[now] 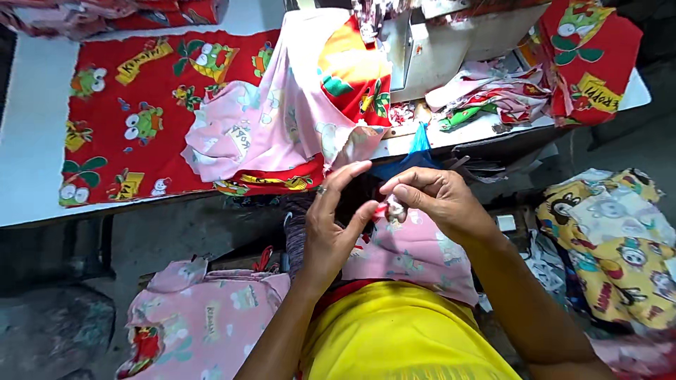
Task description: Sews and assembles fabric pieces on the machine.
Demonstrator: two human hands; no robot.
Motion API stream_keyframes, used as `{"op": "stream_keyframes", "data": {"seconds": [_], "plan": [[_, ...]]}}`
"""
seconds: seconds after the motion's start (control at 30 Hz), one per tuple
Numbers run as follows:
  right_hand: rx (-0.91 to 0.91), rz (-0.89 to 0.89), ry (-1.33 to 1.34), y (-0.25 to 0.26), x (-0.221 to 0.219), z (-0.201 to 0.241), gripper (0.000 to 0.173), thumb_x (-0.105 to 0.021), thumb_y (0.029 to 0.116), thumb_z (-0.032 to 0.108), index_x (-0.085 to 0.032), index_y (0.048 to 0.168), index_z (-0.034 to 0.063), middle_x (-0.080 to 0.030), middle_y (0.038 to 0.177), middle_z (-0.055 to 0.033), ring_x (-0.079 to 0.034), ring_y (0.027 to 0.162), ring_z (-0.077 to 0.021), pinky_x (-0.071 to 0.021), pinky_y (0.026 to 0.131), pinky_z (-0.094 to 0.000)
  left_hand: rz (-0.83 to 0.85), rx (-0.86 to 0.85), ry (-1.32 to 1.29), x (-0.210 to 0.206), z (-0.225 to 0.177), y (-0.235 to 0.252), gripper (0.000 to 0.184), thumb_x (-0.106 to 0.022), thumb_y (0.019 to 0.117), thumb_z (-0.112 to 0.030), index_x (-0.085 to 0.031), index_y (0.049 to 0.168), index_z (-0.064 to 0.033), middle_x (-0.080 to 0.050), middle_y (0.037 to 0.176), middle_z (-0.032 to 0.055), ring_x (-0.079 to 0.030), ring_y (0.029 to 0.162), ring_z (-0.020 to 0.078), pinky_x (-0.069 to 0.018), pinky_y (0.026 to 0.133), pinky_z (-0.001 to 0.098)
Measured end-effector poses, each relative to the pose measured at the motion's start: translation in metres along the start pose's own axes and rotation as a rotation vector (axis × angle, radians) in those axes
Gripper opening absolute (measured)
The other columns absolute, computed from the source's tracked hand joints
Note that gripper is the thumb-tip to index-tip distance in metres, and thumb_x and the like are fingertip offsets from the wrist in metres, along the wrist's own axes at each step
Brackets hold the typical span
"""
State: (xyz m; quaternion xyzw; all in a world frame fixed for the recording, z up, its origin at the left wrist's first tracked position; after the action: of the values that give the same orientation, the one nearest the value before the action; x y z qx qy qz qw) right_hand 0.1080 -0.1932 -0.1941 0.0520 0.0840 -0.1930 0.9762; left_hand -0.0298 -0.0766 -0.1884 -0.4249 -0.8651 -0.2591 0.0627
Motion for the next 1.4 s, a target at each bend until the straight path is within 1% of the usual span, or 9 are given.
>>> {"op": "stream_keyframes", "data": {"seconds": [0.17,0.33,0.53,0.67,0.77,0.93,1.17,1.33,1.4], "plan": [[-0.044,0.146,0.005,0.008,-0.008,0.007,0.024,-0.059,0.0993,-0.002,-0.068,0.121,-0.0032,-0.074,0.091,-0.0073,-0.067,0.068,-0.0081,-0.0581,0.060,-0.0203,0.109,0.048,0.023,-0.004,0.009,0.002,0.043,-0.067,0.0946,-0.003,-0.060,0.137,0.0006,-0.069,0.128,0.0065,-0.065,0.118,0.0097,-0.0522,0.105,0.0279],[0.068,-0.018,-0.229,0.011,-0.010,0.013,0.009,-0.062,0.0983,0.001,-0.069,0.104,-0.0003,-0.068,0.075,-0.0032,-0.056,0.053,-0.0024,-0.0459,0.046,-0.0134,0.048,0.110,-0.022,-0.007,0.015,0.000,0.024,-0.071,0.0930,-0.005,-0.071,0.116,-0.0006,-0.072,0.108,0.0031,-0.069,0.099,0.0041,-0.0567,0.091,0.0216],[0.091,-0.189,-0.355,0.009,-0.005,0.001,0.015,-0.058,0.1026,0.010,-0.061,0.117,0.0073,-0.062,0.087,-0.0032,-0.052,0.057,-0.0061,-0.0410,0.047,-0.0155,-0.047,0.289,-0.127,-0.001,0.020,-0.005,0.009,-0.066,0.0999,-0.012,-0.071,0.104,-0.0055,-0.069,0.087,-0.0025,-0.063,0.072,0.0008,-0.0531,0.065,0.0157],[0.093,-0.188,-0.378,0.009,-0.010,-0.007,0.019,-0.063,0.0998,0.011,-0.060,0.118,0.0068,-0.064,0.094,-0.0037,-0.061,0.068,-0.0071,-0.0511,0.057,-0.0182,-0.130,0.318,-0.178,0.003,0.025,-0.006,0.011,-0.063,0.1013,-0.013,-0.070,0.108,-0.0074,-0.067,0.097,-0.0029,-0.062,0.079,0.0001,-0.0523,0.067,0.0147],[0.094,-0.160,-0.371,0.010,-0.015,-0.012,0.024,-0.064,0.0996,0.010,-0.063,0.123,0.0053,-0.067,0.102,-0.0046,-0.065,0.077,-0.0088,-0.0563,0.065,-0.0205,-0.123,0.336,-0.252,0.000,0.026,-0.005,0.013,-0.064,0.1001,-0.009,-0.068,0.112,-0.0078,-0.067,0.095,-0.0029,-0.064,0.079,0.0018,-0.0542,0.070,0.0172],[0.167,-0.188,-0.397,0.015,-0.018,-0.005,0.010,-0.064,0.0988,0.005,-0.068,0.107,0.0017,-0.064,0.098,-0.0053,-0.063,0.075,-0.0062,-0.0547,0.064,-0.0172,-0.103,0.298,-0.275,-0.002,0.024,-0.002,0.016,-0.062,0.1010,-0.009,-0.067,0.116,-0.0093,-0.068,0.095,-0.0041,-0.063,0.078,0.0006,-0.0527,0.068,0.0148],[0.184,-0.161,-0.362,0.016,-0.018,-0.005,0.011,-0.060,0.1003,0.003,-0.068,0.108,0.0009,-0.063,0.098,-0.0054,-0.061,0.075,-0.0060,-0.0540,0.064,-0.0168,-0.083,0.253,-0.314,0.005,0.023,0.000,0.011,-0.064,0.0997,-0.007,-0.068,0.110,-0.0096,-0.070,0.094,-0.0046,-0.068,0.080,0.0024,-0.0586,0.075,0.0192],[0.214,-0.268,-0.405,0.014,-0.021,-0.004,0.015,-0.069,0.0946,0.003,-0.062,0.107,0.0044,-0.063,0.090,-0.0041,-0.060,0.068,-0.0053,-0.0512,0.057,-0.0157,-0.096,0.297,-0.393,0.004,0.023,0.001,0.010,-0.065,0.0989,-0.006,-0.069,0.107,-0.0085,-0.071,0.092,-0.0023,-0.071,0.080,0.0065,-0.0616,0.075,0.0235],[0.224,-0.272,-0.433,0.013,-0.023,-0.001,0.011,-0.069,0.0952,0.004,-0.068,0.106,0.0016,-0.064,0.094,-0.0062,-0.063,0.071,-0.0076,-0.0558,0.060,-0.0187,-0.139,0.270,-0.344,0.005,0.022,0.001,0.010,-0.066,0.0989,-0.007,-0.070,0.108,-0.0092,-0.070,0.092,-0.0034,-0.069,0.079,0.0048,-0.0599,0.074,0.0211]]}}
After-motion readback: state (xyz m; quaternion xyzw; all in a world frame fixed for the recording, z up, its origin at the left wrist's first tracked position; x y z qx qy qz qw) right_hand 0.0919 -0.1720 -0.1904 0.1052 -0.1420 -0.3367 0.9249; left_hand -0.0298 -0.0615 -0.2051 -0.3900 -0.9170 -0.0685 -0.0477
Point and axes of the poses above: each hand's wrist, its own y-axis towards the middle knuckle, its own x-axis out of the back of the hand, z = x × y, the point moved 5 cm from there along y, towards the middle knuckle
